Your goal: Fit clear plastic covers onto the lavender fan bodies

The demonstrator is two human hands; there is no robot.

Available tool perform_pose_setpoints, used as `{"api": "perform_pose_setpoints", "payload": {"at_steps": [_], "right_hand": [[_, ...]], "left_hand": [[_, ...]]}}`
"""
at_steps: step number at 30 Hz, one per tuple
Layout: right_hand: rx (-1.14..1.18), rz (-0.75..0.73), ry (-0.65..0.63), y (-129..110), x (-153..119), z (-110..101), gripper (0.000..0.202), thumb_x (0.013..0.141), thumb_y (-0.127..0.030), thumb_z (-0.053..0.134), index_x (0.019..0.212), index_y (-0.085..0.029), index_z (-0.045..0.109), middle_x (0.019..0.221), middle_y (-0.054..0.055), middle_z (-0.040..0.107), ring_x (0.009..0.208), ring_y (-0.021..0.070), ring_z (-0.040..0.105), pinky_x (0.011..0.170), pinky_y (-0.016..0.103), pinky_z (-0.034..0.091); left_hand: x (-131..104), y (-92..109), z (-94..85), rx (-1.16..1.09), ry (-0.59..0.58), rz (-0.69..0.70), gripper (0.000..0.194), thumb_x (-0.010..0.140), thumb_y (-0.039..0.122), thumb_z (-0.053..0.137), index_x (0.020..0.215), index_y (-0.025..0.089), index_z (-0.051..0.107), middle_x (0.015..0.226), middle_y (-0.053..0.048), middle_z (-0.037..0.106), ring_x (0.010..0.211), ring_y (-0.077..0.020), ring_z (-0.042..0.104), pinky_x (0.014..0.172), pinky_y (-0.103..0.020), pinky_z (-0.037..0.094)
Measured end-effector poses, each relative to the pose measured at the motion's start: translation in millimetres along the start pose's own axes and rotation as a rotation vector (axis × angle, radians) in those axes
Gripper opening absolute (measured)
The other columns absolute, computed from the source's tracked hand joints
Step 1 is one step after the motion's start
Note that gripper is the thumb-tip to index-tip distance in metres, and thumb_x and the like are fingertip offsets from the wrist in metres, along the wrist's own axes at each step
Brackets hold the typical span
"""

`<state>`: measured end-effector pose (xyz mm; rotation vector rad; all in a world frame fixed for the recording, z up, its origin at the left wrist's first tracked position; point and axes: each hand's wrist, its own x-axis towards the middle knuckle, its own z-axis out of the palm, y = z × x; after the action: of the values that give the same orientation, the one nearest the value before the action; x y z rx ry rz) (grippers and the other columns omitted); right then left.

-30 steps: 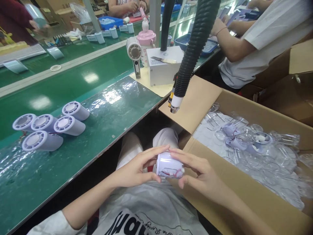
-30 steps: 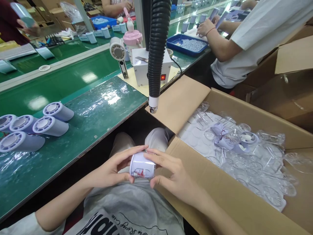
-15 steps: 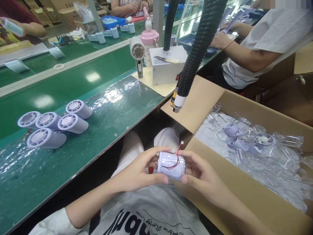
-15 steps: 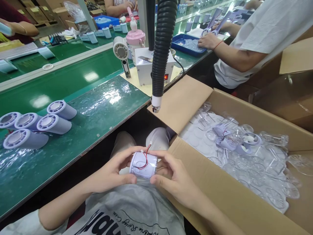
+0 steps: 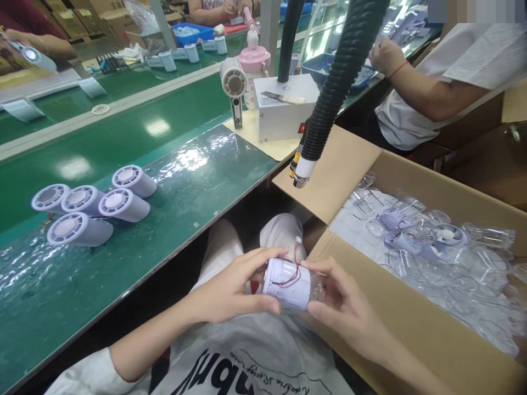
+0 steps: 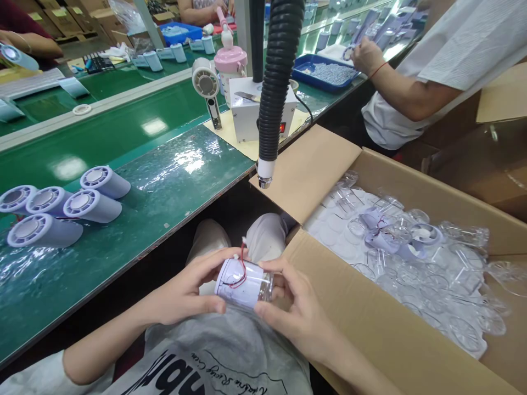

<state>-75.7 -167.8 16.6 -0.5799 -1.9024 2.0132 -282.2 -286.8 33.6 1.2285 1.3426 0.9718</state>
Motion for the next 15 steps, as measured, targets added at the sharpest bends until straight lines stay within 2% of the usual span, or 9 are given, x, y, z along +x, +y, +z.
{"api": "perform_pose_setpoints", "payload": {"at_steps": [2,4,9,13,15], "right_hand": [[0.112,0.071,-0.044,-0.2,1.9,-1.4,0.034,0.088,-0.039,0.069,0.119,-0.033,0.056,0.111,0.002,0.062,0.101,0.0178,0.062,0.082,0.024,0.054],[0.177,0.121,-0.095,0.3,3.4,-1.2,0.038,0.086,-0.044,0.070,0.120,-0.033,0.055,0.111,0.002,0.063,0.099,0.0181,0.063,0.083,0.026,0.053],[0.137,0.135,-0.109,1.5,3.8,-0.4,0.042,0.081,-0.047,0.075,0.116,-0.032,0.058,0.107,0.001,0.064,0.084,0.0161,0.063,0.079,0.027,0.052],[0.126,0.181,-0.116,-0.2,2.0,-1.3,0.041,0.083,-0.047,0.073,0.117,-0.033,0.057,0.103,0.000,0.065,0.079,0.0150,0.062,0.077,0.027,0.051],[0.132,0.195,-0.115,-0.5,1.9,-0.8,0.040,0.083,-0.048,0.072,0.117,-0.032,0.056,0.094,0.000,0.066,0.076,0.0151,0.061,0.077,0.027,0.051]], "left_hand": [[-0.5,-0.4,-3.6,-0.103,-0.059,-0.012,0.074,0.081,0.038,0.071,0.146,0.034,0.036,0.145,-0.009,0.045,0.123,-0.0287,0.052,0.095,-0.039,0.050],[-1.3,-3.0,-4.6,-0.176,-0.105,-0.020,0.075,0.082,0.033,0.071,0.147,0.038,0.034,0.149,-0.009,0.041,0.128,-0.0289,0.050,0.097,-0.039,0.049],[-2.8,-10.2,-0.6,-0.339,-0.103,-0.034,0.074,0.082,0.023,0.072,0.145,0.040,0.037,0.148,-0.007,0.044,0.125,-0.0255,0.054,0.100,-0.037,0.049],[-4.9,-9.2,0.3,-0.321,-0.094,-0.050,0.077,0.078,0.019,0.075,0.143,0.041,0.040,0.146,-0.005,0.046,0.123,-0.0244,0.055,0.100,-0.035,0.049],[-5.8,-7.4,-0.6,-0.308,-0.086,-0.056,0.078,0.076,0.018,0.077,0.142,0.041,0.042,0.143,-0.004,0.049,0.121,-0.0232,0.056,0.099,-0.033,0.049]]}}
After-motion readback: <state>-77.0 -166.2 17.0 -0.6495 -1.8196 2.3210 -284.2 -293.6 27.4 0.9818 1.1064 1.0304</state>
